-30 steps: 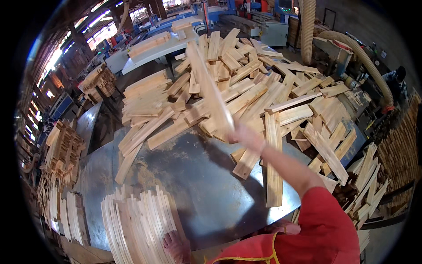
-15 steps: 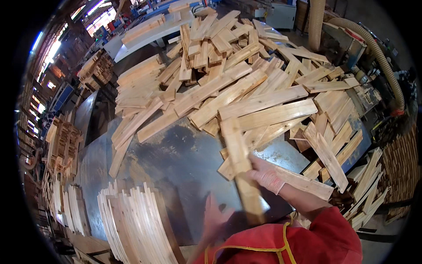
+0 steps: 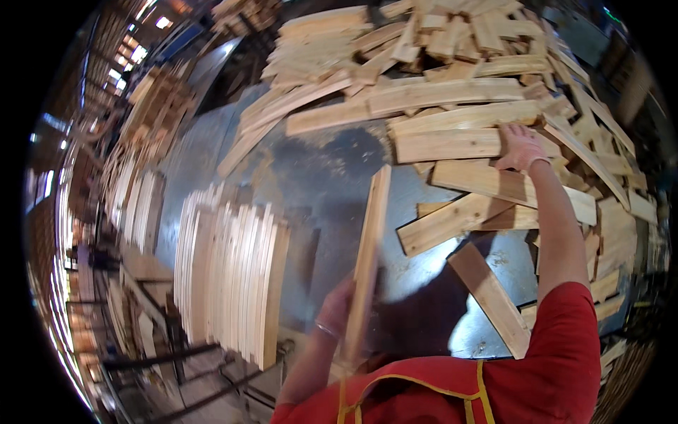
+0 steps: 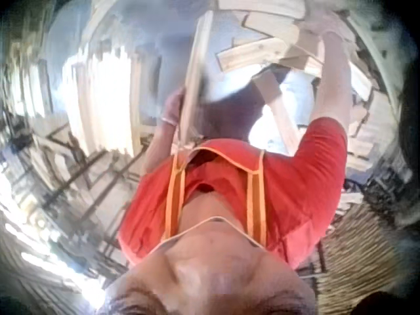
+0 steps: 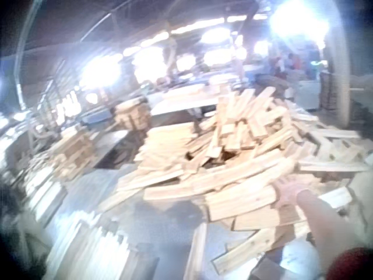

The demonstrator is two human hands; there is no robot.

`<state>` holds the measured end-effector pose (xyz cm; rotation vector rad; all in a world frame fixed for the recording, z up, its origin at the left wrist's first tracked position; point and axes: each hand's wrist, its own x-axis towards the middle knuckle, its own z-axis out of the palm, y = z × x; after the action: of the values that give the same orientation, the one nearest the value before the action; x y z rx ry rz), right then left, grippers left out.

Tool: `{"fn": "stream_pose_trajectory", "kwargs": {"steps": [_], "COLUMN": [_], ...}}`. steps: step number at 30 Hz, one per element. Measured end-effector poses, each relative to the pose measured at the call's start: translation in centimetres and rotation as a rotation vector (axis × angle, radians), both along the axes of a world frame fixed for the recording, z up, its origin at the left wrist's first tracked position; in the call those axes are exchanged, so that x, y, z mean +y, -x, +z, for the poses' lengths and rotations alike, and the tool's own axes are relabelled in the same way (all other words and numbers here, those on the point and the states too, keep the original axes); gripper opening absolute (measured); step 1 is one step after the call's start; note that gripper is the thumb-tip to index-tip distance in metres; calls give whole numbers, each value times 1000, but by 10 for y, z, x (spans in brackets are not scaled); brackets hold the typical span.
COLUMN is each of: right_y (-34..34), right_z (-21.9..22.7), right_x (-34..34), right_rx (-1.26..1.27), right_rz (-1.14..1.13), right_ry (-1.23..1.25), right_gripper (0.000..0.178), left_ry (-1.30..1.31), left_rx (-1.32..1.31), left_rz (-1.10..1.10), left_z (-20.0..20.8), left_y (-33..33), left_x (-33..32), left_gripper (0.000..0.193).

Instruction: The person picks up individual wooden planks from a large pile on a metal table and stacks them neatly in a separate pile. The person handles the planks one by one, aligning them carefully to form a uniform stack.

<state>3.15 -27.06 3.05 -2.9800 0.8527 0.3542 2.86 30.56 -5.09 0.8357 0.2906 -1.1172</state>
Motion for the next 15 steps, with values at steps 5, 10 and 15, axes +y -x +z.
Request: {"fn": "stream_pose_trajectory", "kwargs": {"steps": [5, 10, 15], "right_y": [15, 56, 74], "right_z": [-33, -21, -30], "right_x": [71, 217, 377], "right_rx": [-172, -81, -205], "right_rz": [140, 283, 66], "right_ry": [-172, -326, -1398], "right_gripper": [100, 85, 74], "left_ry": [234, 634, 484], "left_rx": [34, 146, 39], "left_rz": [132, 387, 206], "left_z": [6, -20, 7], "left_y": [11, 11, 8], "left_x": [39, 97, 188], "left_gripper": [59, 85, 94]}}
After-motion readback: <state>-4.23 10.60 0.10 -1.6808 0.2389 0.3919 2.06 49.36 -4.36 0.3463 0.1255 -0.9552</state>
